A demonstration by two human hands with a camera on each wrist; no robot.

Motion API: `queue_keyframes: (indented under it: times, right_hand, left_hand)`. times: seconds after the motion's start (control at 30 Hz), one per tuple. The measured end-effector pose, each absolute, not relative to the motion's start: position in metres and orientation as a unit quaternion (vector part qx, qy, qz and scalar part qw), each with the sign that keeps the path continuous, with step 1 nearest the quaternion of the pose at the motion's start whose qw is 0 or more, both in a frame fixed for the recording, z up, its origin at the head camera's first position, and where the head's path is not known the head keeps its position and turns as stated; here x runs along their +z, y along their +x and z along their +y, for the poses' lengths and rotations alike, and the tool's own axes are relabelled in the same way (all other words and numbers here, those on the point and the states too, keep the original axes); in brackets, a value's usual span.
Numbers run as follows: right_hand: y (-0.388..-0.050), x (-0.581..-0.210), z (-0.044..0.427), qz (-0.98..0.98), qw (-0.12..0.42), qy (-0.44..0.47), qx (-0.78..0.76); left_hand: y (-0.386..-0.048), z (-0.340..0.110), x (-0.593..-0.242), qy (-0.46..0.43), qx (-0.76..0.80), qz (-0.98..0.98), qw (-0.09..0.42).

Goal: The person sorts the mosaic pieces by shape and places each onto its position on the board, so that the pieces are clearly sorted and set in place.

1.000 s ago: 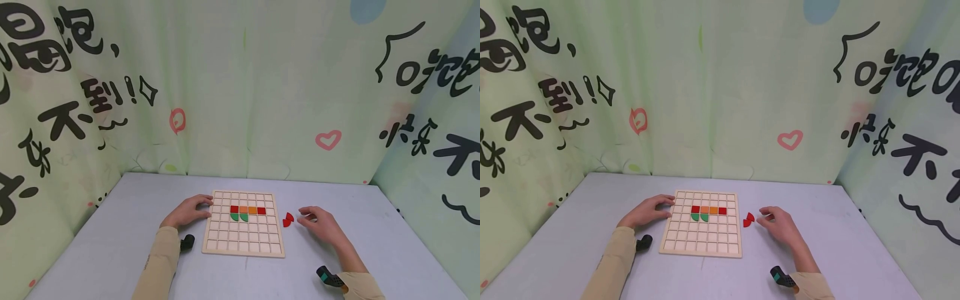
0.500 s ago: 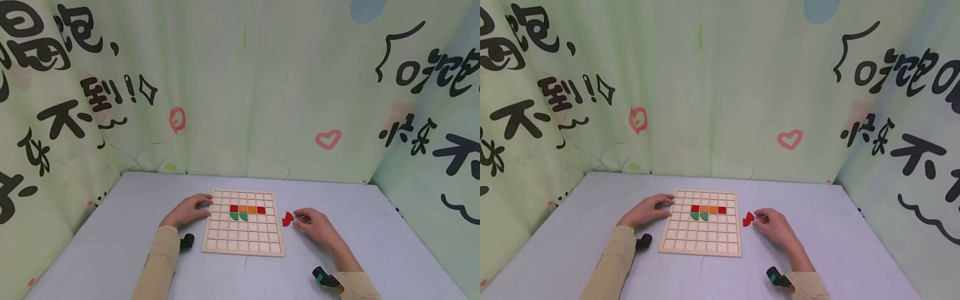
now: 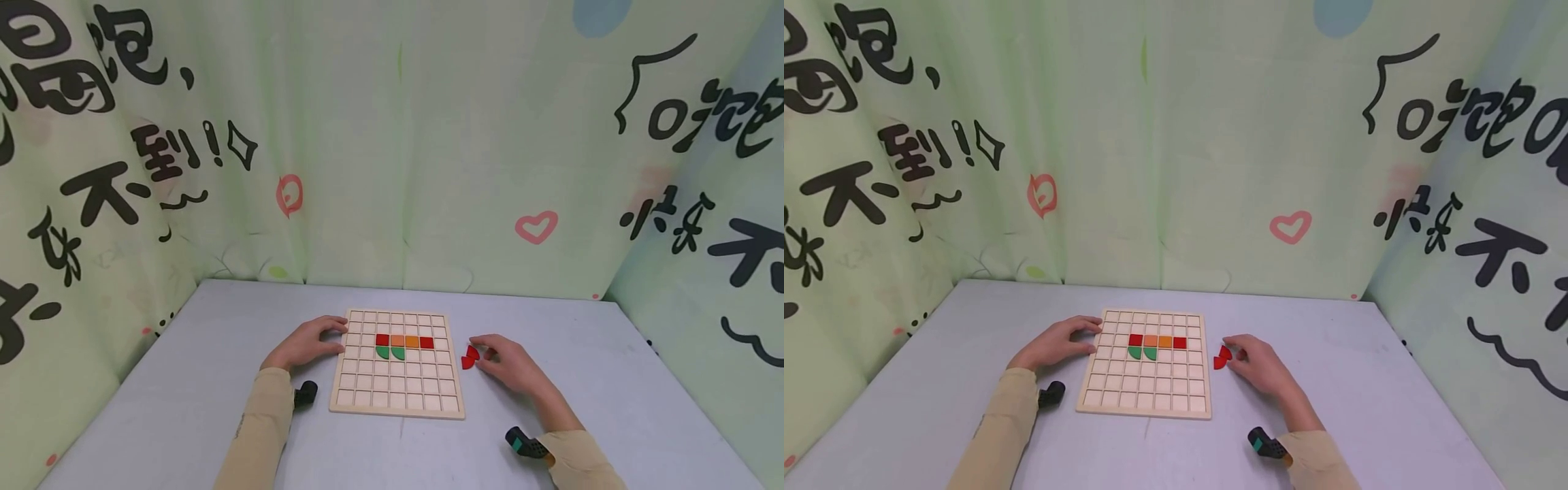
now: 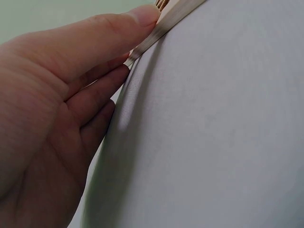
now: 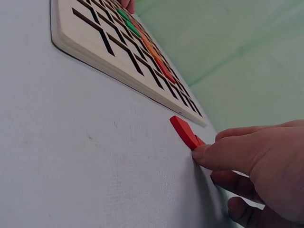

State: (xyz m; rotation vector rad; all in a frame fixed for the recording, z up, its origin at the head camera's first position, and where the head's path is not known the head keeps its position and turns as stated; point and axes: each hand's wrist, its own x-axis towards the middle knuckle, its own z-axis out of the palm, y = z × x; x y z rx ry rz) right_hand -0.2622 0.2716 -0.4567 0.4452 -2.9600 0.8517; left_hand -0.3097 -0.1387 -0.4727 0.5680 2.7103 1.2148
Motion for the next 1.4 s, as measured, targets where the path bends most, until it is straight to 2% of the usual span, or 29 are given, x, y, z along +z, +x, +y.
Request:
queue_keyframes:
  times: [0.17,0.7,0.93,1.17,1.4]
  right_hand:
    - [-0.2667,-0.4572,0.2701,-0.951,0.012,0.174,0.256]
    - [-0.2678,-0.4508,0.2687,-0.955,-0.022,0.143,0.258]
    - [-0.2701,-0.452,0.2701,-0.954,-0.002,0.134,0.267]
    - [-0.2699,-0.4544,0.2717,-0.958,0.051,0.134,0.247]
    - [-0.2654,-0.4477,0.2769,-0.963,0.002,0.117,0.245]
  left_hand:
    - [-0.31,-0.1385,-0.4735,0.186,0.403,0.894,0.06]
    - [-0.3091,-0.1375,-0.4733,0.186,0.394,0.898,0.061]
    - [-0.3084,-0.1377,-0.4704,0.187,0.398,0.896,0.061]
    - [-0.3087,-0.1382,-0.4714,0.182,0.4,0.896,0.064]
    - [-0.309,-0.1376,-0.4712,0.187,0.397,0.896,0.062]
